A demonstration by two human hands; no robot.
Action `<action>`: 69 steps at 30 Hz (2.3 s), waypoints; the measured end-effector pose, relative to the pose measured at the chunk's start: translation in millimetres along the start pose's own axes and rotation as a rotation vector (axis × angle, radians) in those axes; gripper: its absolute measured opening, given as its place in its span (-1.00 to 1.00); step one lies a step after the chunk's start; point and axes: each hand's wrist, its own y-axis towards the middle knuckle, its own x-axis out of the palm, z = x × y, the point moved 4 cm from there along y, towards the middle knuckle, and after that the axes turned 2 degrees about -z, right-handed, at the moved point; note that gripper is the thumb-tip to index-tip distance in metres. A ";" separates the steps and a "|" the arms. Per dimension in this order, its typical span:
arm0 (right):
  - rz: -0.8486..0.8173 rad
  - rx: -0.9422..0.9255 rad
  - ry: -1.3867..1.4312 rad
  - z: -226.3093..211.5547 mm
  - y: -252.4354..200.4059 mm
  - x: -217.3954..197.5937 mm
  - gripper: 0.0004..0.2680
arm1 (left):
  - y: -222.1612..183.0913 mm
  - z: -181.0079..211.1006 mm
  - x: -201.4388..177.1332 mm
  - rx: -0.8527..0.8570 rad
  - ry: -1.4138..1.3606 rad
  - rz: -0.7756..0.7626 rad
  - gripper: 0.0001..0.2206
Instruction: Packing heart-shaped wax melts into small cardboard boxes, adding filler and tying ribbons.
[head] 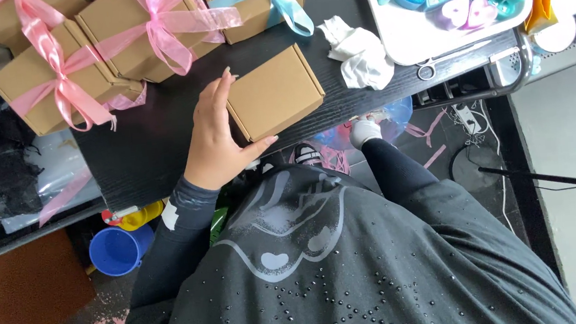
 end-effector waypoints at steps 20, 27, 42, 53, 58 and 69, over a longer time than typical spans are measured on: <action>0.949 -0.774 0.227 -73.8 -214.6 -263.7 -0.71 | -10.3 10.4 -19.0 0.059 -0.054 0.269 -0.40; 0.988 -1.000 0.151 -120.0 -277.0 -345.4 -0.63 | 7.6 78.8 -16.4 0.231 -0.169 0.200 -0.95; 0.998 -1.084 0.004 -130.6 -286.6 -350.9 -0.68 | 32.9 93.9 59.5 -0.340 -0.792 -0.713 -0.77; -0.103 -0.710 0.917 -138.8 -263.3 -359.4 -0.72 | 35.6 109.4 9.0 0.609 0.061 -0.117 -0.97; 0.320 -0.793 0.600 -148.3 -269.8 -376.2 -0.84 | 30.5 110.2 -12.6 0.700 0.150 0.017 -0.80; 0.095 -0.539 0.599 -172.1 -274.8 -392.2 -0.36 | 12.0 97.5 -21.4 0.614 0.166 0.192 -0.85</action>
